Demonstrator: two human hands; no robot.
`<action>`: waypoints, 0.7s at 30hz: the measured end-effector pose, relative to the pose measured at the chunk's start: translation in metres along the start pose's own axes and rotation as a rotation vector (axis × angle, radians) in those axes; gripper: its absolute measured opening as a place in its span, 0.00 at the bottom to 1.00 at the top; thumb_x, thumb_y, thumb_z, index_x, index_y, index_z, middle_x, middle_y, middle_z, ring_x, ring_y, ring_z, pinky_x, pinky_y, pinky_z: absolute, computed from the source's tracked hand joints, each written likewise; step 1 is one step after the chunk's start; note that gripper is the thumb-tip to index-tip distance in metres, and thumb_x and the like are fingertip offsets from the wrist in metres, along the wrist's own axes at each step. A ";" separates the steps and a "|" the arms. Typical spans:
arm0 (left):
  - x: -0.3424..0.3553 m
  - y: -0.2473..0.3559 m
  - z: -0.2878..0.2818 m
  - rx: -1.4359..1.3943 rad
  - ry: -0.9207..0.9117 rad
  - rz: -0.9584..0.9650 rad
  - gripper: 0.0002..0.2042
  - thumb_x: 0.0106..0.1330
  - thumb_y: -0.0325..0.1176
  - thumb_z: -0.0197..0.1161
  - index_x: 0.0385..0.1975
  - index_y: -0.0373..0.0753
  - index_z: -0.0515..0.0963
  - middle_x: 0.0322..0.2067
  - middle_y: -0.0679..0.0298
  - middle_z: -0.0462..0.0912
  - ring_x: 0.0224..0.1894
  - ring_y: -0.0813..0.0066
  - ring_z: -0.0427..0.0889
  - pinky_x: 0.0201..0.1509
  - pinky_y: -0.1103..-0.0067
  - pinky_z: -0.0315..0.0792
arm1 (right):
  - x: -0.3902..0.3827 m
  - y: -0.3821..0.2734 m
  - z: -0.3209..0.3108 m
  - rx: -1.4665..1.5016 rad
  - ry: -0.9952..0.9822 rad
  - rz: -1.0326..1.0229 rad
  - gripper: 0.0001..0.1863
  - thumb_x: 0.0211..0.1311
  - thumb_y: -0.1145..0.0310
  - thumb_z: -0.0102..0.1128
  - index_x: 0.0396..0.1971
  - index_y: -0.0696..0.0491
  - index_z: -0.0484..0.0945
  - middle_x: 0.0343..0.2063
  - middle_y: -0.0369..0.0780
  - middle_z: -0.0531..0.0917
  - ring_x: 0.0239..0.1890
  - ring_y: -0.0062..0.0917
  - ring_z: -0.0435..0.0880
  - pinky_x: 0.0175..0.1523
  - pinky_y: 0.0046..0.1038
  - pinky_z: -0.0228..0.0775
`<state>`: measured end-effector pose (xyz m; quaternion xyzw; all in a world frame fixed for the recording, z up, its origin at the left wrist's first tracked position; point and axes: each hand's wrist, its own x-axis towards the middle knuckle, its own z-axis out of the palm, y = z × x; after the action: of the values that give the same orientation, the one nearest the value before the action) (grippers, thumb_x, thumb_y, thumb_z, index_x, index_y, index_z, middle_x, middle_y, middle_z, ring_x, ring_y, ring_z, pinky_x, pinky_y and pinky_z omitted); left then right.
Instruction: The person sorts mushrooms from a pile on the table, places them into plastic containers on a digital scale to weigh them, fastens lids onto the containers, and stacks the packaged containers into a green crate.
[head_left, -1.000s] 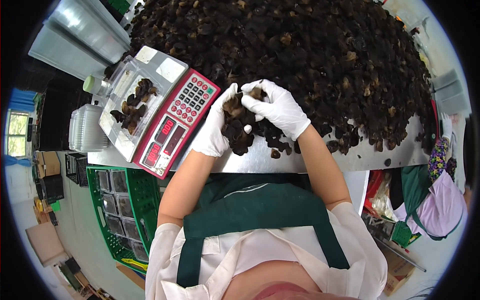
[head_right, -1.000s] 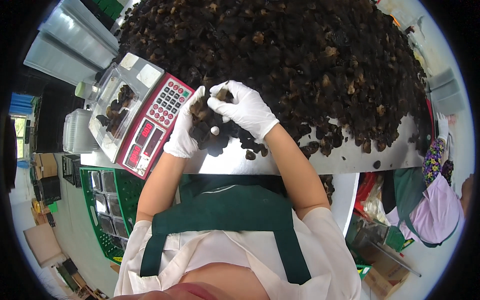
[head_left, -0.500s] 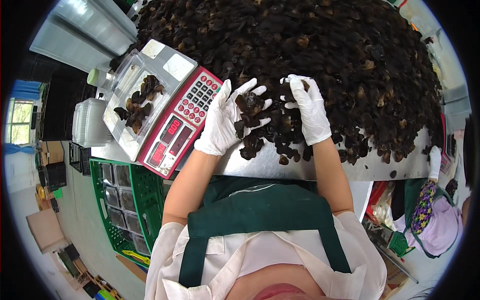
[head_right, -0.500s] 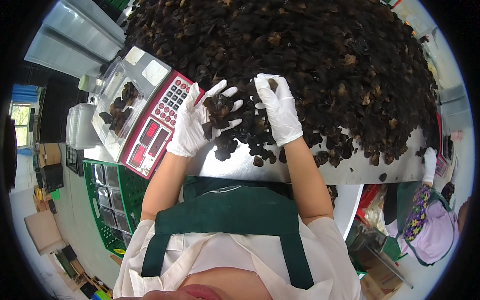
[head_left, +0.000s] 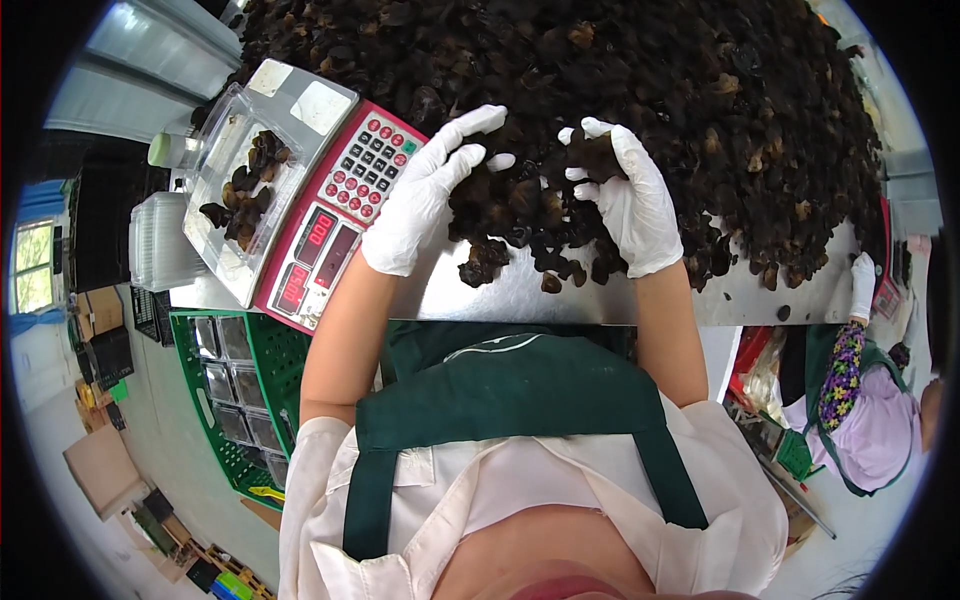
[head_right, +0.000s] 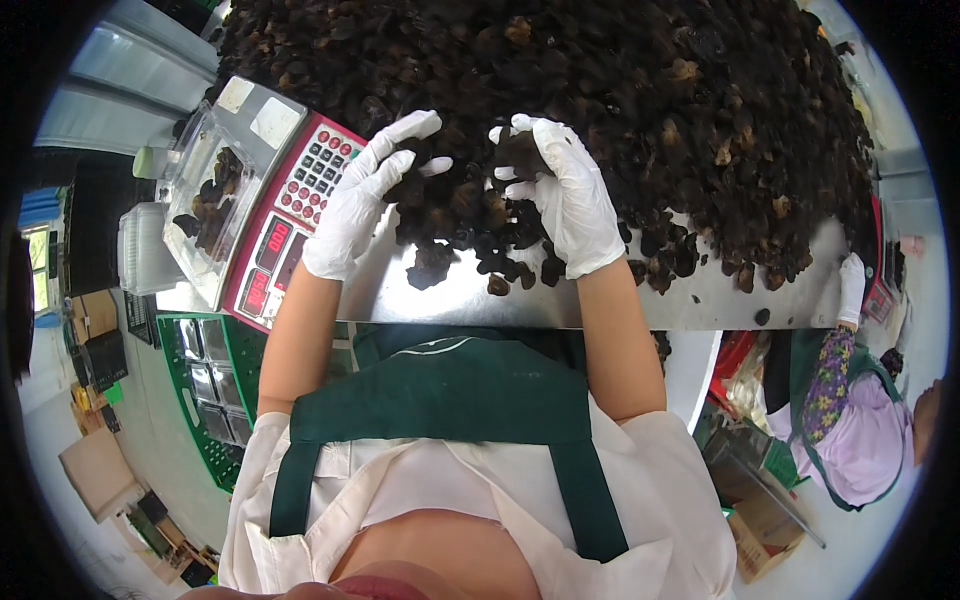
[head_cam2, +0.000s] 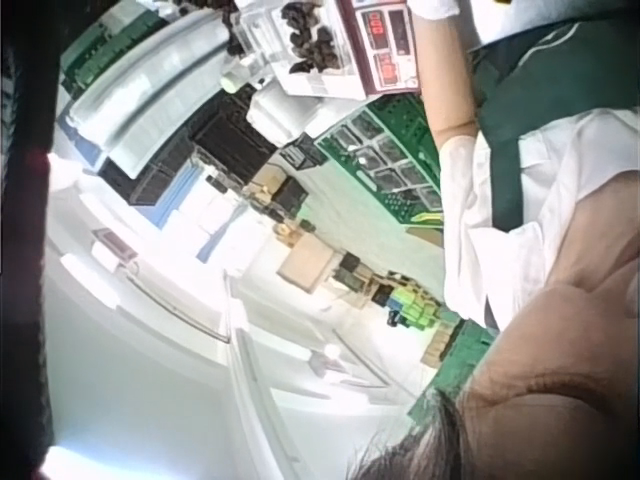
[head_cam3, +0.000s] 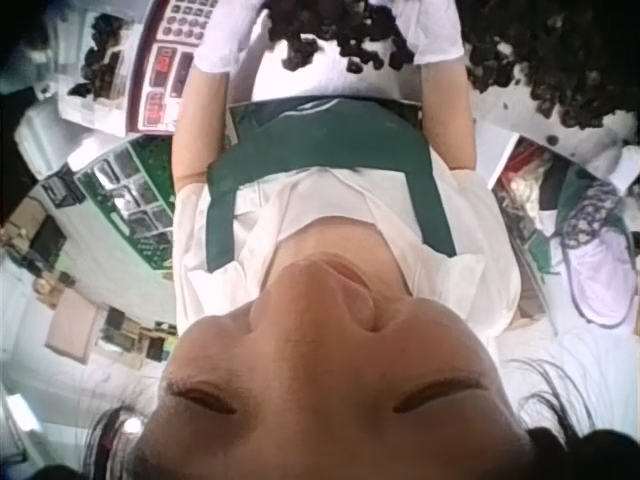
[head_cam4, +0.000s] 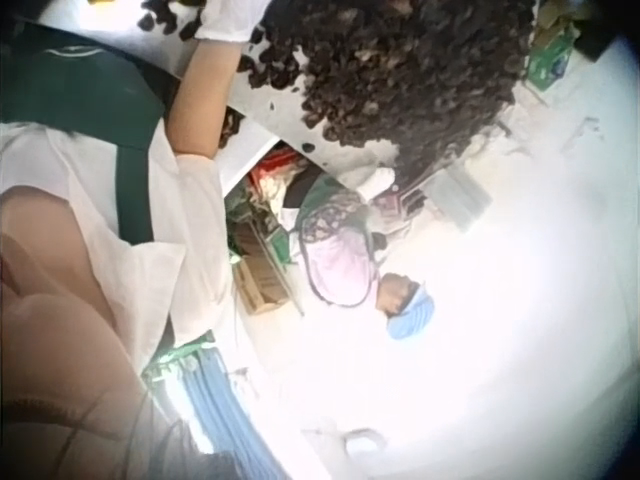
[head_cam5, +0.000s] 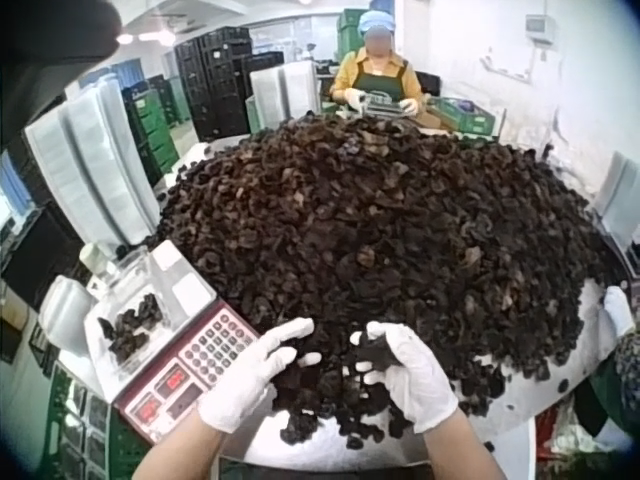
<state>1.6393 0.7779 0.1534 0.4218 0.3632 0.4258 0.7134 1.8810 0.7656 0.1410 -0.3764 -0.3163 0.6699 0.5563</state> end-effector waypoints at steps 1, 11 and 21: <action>0.000 0.007 -0.002 0.236 -0.082 0.003 0.22 0.79 0.32 0.53 0.70 0.35 0.68 0.70 0.56 0.70 0.65 0.64 0.76 0.73 0.71 0.67 | 0.001 0.002 -0.003 0.036 -0.005 0.032 0.21 0.78 0.54 0.53 0.56 0.55 0.77 0.50 0.42 0.85 0.40 0.25 0.84 0.42 0.24 0.79; 0.001 0.017 -0.025 0.324 0.121 -0.006 0.14 0.73 0.22 0.56 0.57 0.34 0.80 0.56 0.55 0.84 0.52 0.71 0.85 0.58 0.78 0.78 | -0.011 0.013 -0.019 0.109 -0.073 0.005 0.20 0.78 0.55 0.53 0.56 0.54 0.79 0.51 0.44 0.85 0.39 0.25 0.84 0.40 0.23 0.81; -0.019 -0.010 -0.049 -0.409 -0.005 -0.063 0.32 0.73 0.37 0.57 0.73 0.29 0.59 0.67 0.37 0.69 0.65 0.52 0.77 0.67 0.58 0.76 | -0.033 0.017 -0.013 0.035 -0.022 0.053 0.20 0.78 0.53 0.53 0.54 0.53 0.81 0.51 0.42 0.86 0.40 0.24 0.84 0.43 0.24 0.78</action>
<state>1.5921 0.7725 0.1289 0.2574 0.2806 0.4671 0.7980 1.8866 0.7303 0.1247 -0.3673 -0.3005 0.6941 0.5412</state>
